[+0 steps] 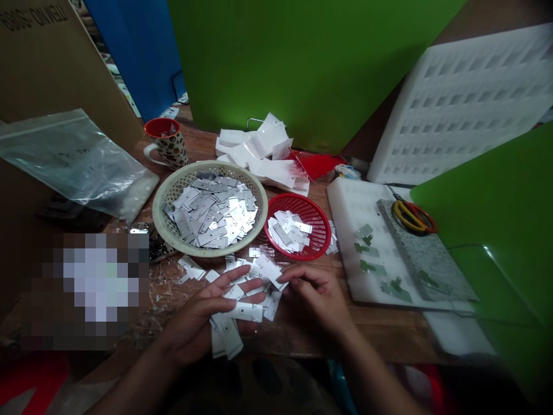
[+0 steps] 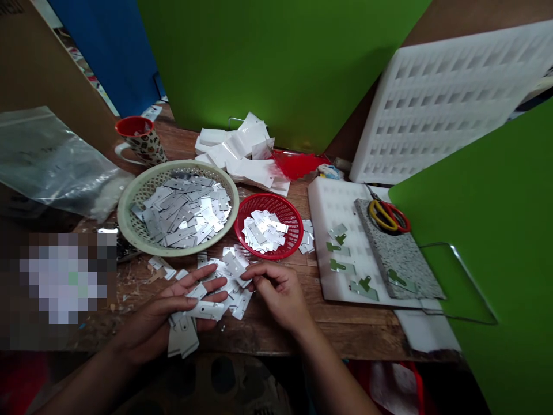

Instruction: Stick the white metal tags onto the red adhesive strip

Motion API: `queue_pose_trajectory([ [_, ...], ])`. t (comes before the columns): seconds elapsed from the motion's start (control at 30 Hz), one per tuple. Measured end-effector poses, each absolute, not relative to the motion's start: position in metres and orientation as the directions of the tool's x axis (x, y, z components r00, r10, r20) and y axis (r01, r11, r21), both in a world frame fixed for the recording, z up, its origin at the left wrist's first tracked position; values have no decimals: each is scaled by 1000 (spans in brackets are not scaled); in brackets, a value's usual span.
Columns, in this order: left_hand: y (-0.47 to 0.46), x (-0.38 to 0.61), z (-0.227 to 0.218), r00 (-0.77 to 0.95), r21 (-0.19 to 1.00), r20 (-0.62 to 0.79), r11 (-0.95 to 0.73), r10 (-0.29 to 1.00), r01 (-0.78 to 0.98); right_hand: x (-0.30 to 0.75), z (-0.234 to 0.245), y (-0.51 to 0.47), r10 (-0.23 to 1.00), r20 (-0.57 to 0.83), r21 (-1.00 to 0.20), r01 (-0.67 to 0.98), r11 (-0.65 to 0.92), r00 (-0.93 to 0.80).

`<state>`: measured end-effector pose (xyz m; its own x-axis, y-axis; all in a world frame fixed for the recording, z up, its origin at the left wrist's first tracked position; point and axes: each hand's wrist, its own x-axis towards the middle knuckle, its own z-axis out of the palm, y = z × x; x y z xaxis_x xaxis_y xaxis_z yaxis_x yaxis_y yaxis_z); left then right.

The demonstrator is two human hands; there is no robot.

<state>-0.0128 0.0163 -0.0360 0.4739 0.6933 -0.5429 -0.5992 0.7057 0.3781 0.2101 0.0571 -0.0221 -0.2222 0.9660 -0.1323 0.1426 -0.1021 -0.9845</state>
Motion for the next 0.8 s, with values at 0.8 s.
queue_pose_trajectory([
  [0.8,20,-11,-33,365,400,-573,639,734,-657,183,-26,52,802,-521,-841,17,-541,-293],
])
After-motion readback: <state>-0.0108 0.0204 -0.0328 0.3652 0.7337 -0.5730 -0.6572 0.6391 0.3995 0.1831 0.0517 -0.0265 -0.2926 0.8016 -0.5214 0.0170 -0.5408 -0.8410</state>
